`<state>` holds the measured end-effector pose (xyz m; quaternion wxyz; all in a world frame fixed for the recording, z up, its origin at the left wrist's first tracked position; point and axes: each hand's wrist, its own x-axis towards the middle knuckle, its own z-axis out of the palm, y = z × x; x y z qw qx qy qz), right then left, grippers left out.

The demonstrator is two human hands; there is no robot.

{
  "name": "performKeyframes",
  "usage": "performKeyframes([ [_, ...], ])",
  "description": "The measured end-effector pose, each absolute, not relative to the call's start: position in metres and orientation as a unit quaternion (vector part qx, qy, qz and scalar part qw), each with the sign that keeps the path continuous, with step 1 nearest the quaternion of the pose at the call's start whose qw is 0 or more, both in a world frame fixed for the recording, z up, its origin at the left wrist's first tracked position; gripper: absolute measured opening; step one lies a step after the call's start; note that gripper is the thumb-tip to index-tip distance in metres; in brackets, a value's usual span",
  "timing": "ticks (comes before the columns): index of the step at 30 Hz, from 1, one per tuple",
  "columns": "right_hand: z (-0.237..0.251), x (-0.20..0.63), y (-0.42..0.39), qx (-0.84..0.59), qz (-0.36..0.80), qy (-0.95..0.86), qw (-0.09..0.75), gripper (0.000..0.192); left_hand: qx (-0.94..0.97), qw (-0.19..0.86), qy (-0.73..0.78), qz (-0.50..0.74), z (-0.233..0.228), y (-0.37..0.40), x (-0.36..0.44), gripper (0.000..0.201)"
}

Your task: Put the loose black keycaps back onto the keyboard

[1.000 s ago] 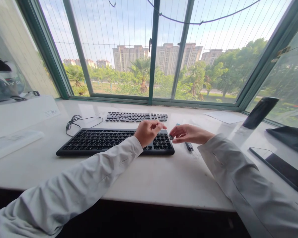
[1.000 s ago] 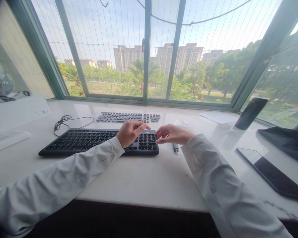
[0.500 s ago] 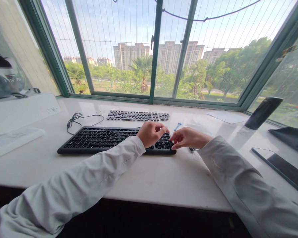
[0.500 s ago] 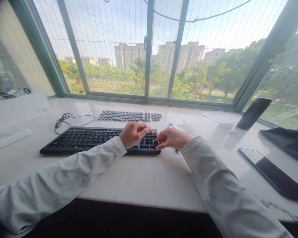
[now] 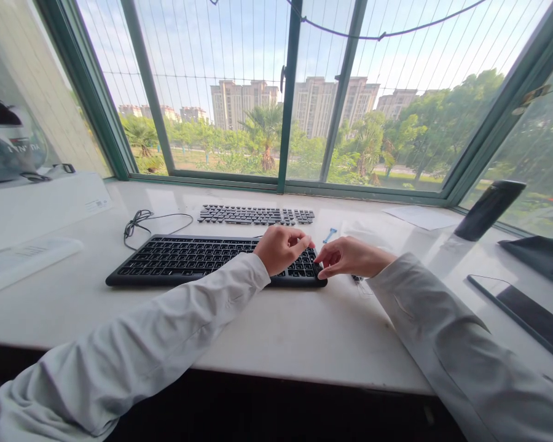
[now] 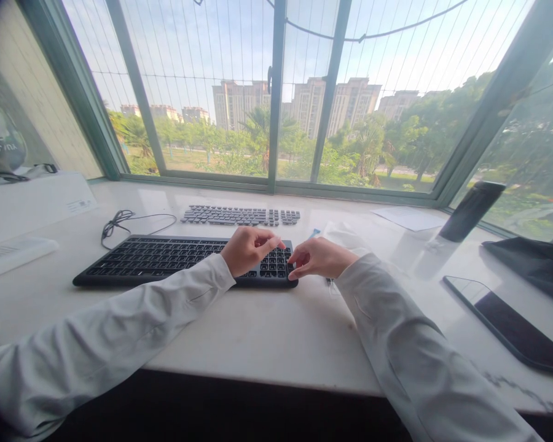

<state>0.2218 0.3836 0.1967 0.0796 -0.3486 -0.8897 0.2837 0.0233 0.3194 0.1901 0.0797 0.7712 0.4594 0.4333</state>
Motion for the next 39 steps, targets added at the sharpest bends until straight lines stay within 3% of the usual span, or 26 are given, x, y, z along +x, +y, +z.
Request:
performKeyframes([
  [20,0.199,0.223,0.381,-0.332,0.293,-0.891,0.097,0.042,0.785,0.063,0.46,0.41,0.191,0.317,0.024,0.032],
  [25,0.202,0.229,0.391,-0.32,0.397,-0.853,0.109,0.043,0.778,0.059,0.469,0.414,0.193,0.32,0.02,0.035],
  [32,0.206,0.23,0.391,-0.261,0.637,-0.697,0.202,0.034,0.751,0.126,0.456,0.461,0.194,0.326,0.014,0.04],
  [39,0.205,0.222,0.383,-0.231,0.71,-0.621,0.238,0.022,0.729,0.178,0.445,0.489,0.193,0.332,0.013,0.032],
])
